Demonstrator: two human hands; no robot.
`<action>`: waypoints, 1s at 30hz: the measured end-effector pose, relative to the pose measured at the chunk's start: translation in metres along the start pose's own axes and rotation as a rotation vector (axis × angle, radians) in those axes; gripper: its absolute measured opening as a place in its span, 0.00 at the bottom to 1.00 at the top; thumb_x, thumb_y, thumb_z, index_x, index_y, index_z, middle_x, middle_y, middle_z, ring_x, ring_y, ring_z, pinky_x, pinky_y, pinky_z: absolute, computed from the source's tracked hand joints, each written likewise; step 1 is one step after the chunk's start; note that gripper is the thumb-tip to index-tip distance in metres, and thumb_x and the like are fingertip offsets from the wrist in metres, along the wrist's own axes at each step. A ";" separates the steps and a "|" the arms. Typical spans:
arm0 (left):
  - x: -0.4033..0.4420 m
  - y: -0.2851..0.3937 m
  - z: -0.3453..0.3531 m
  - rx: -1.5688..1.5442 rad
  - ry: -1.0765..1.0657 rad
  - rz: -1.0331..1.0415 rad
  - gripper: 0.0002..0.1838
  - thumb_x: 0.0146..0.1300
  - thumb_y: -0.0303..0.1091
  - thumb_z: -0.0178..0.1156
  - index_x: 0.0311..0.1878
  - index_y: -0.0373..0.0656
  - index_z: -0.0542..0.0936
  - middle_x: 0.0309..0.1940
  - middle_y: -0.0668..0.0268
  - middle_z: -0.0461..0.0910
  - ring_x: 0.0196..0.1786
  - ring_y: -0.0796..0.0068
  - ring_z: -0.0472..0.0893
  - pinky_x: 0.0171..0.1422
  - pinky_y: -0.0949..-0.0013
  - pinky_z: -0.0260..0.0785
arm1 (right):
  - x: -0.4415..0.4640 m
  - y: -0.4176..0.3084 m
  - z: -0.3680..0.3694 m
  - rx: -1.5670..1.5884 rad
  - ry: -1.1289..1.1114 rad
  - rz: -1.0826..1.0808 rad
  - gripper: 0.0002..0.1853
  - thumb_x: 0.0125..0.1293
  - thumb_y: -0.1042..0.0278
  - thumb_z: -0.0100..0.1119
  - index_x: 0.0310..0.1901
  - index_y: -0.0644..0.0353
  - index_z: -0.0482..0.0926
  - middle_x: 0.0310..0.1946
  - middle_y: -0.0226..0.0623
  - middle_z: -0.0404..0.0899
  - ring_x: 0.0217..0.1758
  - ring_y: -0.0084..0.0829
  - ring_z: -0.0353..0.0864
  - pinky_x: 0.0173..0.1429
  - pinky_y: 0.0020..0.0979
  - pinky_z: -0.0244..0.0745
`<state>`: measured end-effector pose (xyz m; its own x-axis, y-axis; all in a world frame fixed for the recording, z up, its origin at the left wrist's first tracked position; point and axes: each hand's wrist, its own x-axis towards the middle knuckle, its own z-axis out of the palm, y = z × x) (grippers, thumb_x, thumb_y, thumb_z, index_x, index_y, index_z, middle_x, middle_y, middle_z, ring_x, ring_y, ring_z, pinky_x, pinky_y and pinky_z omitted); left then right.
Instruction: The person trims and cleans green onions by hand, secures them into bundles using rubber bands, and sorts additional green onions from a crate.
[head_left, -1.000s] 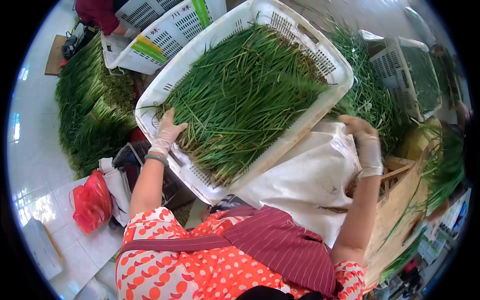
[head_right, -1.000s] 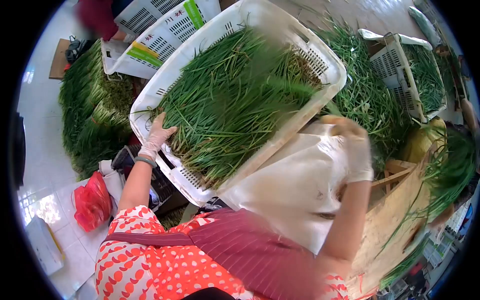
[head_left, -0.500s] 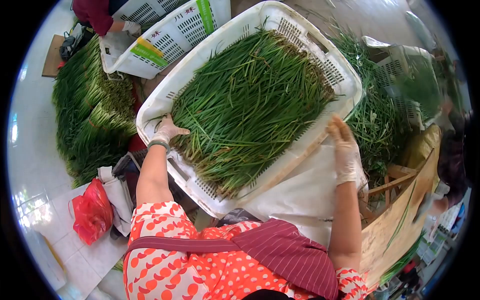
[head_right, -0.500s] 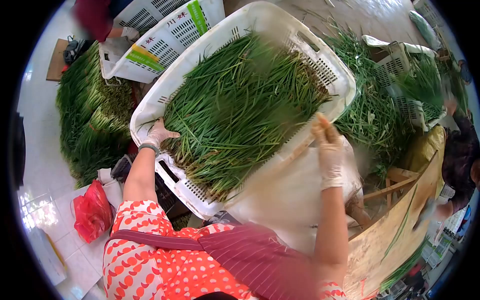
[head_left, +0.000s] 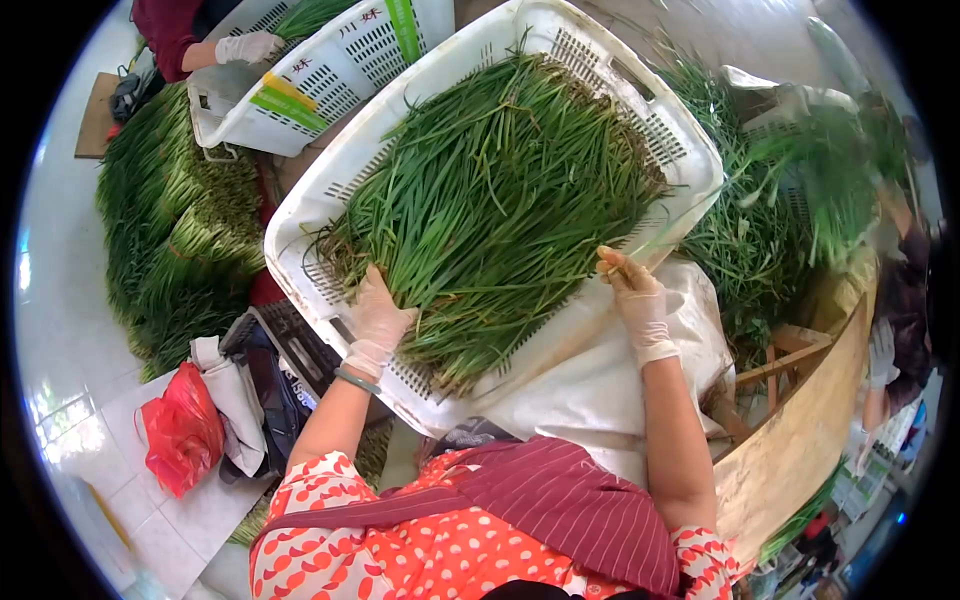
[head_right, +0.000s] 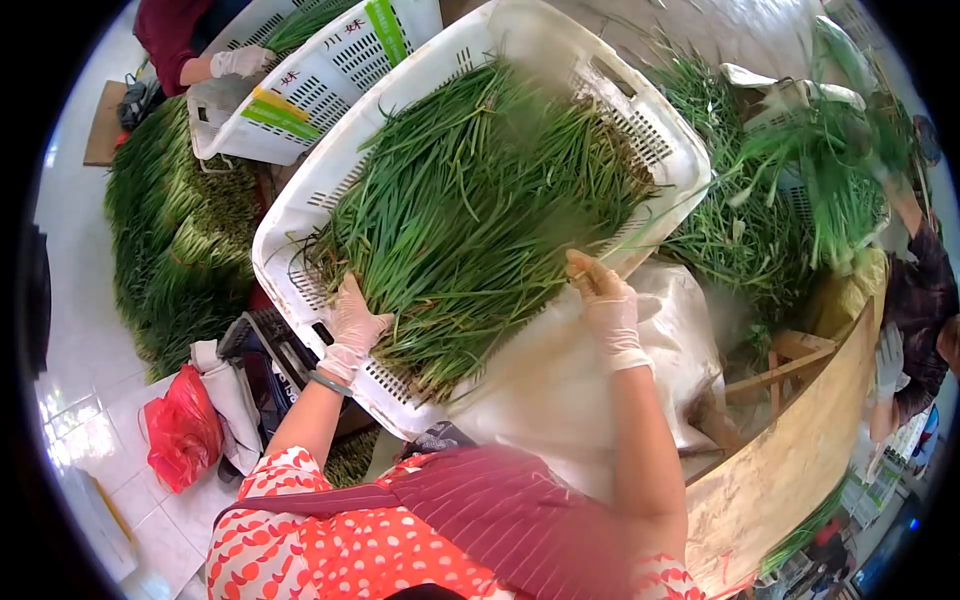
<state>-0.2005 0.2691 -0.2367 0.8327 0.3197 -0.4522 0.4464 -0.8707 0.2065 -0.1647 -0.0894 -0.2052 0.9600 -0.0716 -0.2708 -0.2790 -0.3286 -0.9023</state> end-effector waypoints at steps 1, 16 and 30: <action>0.000 -0.001 0.008 0.054 0.053 0.008 0.57 0.37 0.36 0.74 0.67 0.34 0.47 0.60 0.46 0.63 0.61 0.54 0.67 0.65 0.62 0.60 | -0.001 -0.002 0.000 -0.003 0.002 0.006 0.15 0.63 0.82 0.51 0.52 0.61 0.76 0.41 0.32 0.80 0.39 0.20 0.78 0.47 0.20 0.72; 0.028 -0.025 -0.050 -1.019 -0.416 0.033 0.26 0.50 0.21 0.62 0.55 0.35 0.69 0.43 0.60 0.79 0.41 0.69 0.79 0.47 0.68 0.74 | -0.032 -0.047 0.050 0.033 -0.226 -0.016 0.31 0.66 0.80 0.44 0.67 0.41 0.53 0.47 0.38 0.78 0.36 0.23 0.79 0.41 0.23 0.78; -0.020 0.030 -0.042 -1.256 -0.576 -0.038 0.15 0.50 0.22 0.63 0.44 0.35 0.77 0.35 0.64 0.80 0.34 0.74 0.79 0.39 0.71 0.74 | -0.041 -0.018 0.164 0.864 -0.696 0.767 0.23 0.65 0.57 0.53 0.57 0.63 0.68 0.53 0.40 0.73 0.58 0.34 0.70 0.64 0.37 0.62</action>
<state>-0.1894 0.2525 -0.1849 0.6990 -0.1304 -0.7032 0.7149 0.1515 0.6826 -0.2029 0.0745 -0.2325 0.4164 0.6050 -0.6787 -0.9090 0.2906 -0.2986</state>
